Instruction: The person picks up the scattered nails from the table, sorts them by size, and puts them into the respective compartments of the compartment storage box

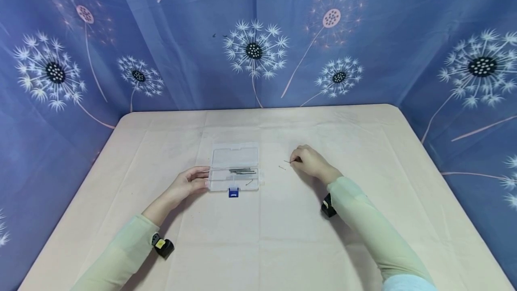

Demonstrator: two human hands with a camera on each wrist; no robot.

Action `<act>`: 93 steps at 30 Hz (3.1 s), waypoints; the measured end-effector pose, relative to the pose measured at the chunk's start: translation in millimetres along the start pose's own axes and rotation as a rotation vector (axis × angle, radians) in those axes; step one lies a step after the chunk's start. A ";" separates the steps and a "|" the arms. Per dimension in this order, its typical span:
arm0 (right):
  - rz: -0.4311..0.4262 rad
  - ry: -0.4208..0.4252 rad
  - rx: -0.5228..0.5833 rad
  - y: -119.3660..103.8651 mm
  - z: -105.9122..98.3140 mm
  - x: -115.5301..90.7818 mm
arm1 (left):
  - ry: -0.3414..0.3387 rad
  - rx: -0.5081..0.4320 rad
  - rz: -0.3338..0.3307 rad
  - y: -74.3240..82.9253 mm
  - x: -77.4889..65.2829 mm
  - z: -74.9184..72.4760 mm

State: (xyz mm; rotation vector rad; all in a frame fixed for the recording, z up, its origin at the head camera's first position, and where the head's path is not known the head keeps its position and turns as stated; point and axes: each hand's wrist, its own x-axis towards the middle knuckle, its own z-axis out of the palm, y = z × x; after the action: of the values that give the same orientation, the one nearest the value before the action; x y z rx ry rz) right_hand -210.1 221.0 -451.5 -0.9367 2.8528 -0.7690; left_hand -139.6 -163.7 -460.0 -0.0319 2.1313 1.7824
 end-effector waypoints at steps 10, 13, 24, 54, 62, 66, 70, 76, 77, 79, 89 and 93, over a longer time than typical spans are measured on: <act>-0.058 -0.020 -0.036 -2.5 0.8 2.0 | 0.010 -0.020 0.009 -1.4 2.0 0.1; -0.055 -0.031 -0.041 -3.5 0.4 1.4 | 0.011 -0.027 0.004 -2.0 2.0 0.0; 0.003 0.084 0.032 -4.5 -1.2 -4.4 | 0.020 -0.013 -0.001 0.5 1.1 0.4; -0.063 0.207 0.168 -64.7 22.5 -6.6 | -0.031 -0.041 0.098 -0.8 -3.5 -1.8; -0.087 0.184 0.145 -81.6 28.4 -1.1 | -0.020 -0.011 0.039 -0.9 -0.4 -1.0; -0.140 0.190 0.126 -88.4 31.1 2.0 | -0.018 0.007 0.023 1.5 -1.2 -0.6; -0.185 0.191 0.103 -94.8 33.5 4.7 | -0.015 0.005 0.016 2.1 -1.8 -0.5; -0.236 0.179 0.050 -99.5 38.5 8.7 | -0.011 -0.003 0.022 0.8 -0.6 -0.2; -0.241 0.173 0.044 -100.4 39.0 9.2 | -0.009 -0.008 0.019 0.5 -0.4 -0.1; -0.247 0.160 0.035 -101.9 39.4 9.6 | -0.009 -0.010 0.016 -0.5 0.0 -0.3; -0.216 0.126 0.051 -92.6 37.5 5.8 | -0.001 0.002 0.010 1.5 -0.9 0.5; -0.203 0.127 0.055 -84.0 32.7 4.8 | 0.000 0.014 0.008 1.5 -1.3 -0.1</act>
State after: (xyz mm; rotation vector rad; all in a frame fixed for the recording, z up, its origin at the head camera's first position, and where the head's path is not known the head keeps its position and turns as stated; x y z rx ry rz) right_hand -162.0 145.4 -440.2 -1.2262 2.8554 -0.9520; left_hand -138.7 -163.8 -458.2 -0.0195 2.1462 1.7721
